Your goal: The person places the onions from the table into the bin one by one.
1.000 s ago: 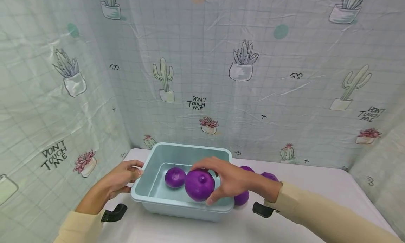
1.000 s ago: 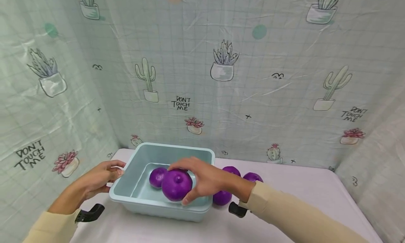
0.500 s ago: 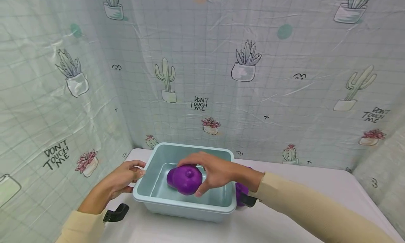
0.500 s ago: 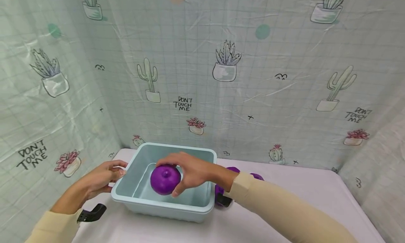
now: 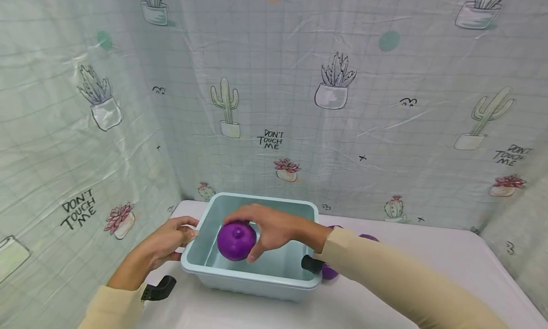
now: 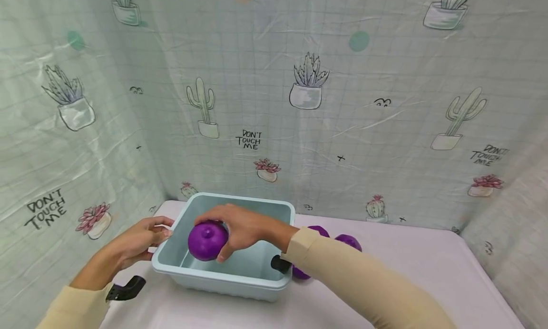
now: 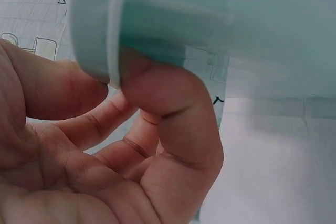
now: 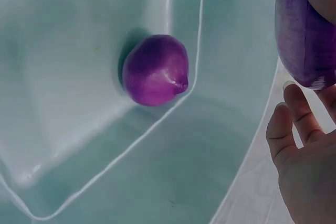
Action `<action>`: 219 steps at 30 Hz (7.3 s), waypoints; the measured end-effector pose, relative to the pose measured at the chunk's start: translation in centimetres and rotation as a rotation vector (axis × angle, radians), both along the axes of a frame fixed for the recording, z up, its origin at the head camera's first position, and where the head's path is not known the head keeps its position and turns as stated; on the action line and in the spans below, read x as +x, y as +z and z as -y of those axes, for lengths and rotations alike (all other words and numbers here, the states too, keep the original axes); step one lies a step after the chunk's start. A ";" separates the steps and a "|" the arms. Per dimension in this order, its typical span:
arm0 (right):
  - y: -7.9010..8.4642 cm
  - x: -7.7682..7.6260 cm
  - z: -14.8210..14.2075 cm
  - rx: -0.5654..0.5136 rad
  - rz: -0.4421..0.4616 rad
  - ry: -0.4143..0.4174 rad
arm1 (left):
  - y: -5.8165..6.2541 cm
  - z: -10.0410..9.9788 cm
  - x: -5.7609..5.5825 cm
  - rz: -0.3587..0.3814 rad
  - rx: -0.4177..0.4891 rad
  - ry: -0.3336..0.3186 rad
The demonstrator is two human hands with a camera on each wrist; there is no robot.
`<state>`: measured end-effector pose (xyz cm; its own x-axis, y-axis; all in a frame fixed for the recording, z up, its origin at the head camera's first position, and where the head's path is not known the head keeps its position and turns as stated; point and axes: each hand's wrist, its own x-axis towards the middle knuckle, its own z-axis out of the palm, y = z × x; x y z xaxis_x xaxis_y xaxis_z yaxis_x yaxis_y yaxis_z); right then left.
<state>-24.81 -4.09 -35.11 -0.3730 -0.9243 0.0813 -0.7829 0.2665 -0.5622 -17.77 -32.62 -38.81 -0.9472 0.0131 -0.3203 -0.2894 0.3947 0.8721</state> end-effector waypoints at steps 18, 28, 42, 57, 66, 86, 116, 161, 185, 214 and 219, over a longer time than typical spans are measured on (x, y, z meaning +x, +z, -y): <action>-3.3 -0.5 2.8 0.141 -0.089 0.058 | 0.0 0.0 0.1 0.003 0.020 -0.006; -4.4 -0.6 3.7 0.217 -0.139 0.079 | 0.0 0.0 0.0 0.003 0.011 -0.005; -5.0 -0.8 5.0 0.274 -0.170 0.056 | 0.0 0.1 -0.1 0.010 0.019 -0.010; -4.9 -0.9 3.5 0.314 -0.147 -0.010 | 0.1 -0.9 -0.6 -0.004 -0.010 -0.023; -0.9 -0.9 0.4 0.237 -0.049 -0.075 | 0.0 -0.4 -0.6 0.004 -0.023 -0.015; -3.0 0.6 -21.3 -0.059 -0.034 -0.511 | 0.4 0.7 -0.2 -0.001 -0.017 -0.066; -14.7 0.0 -28.8 -0.023 0.003 -0.909 | -0.1 0.2 0.1 0.010 0.026 -0.064; -0.4 3.0 -18.4 -0.190 -0.020 -0.291 | -0.2 -0.3 0.2 -0.030 -0.051 -0.015; 1.4 0.4 -6.0 0.017 -0.029 0.007 | -0.2 -0.1 0.0 -0.016 -0.027 -0.008; -1.3 -0.8 -0.5 0.284 -0.106 0.059 | -0.4 0.1 0.0 -0.025 0.039 -0.024; -1.7 -1.1 -0.1 0.324 -0.115 0.072 | -0.3 0.1 0.0 -0.027 0.035 -0.033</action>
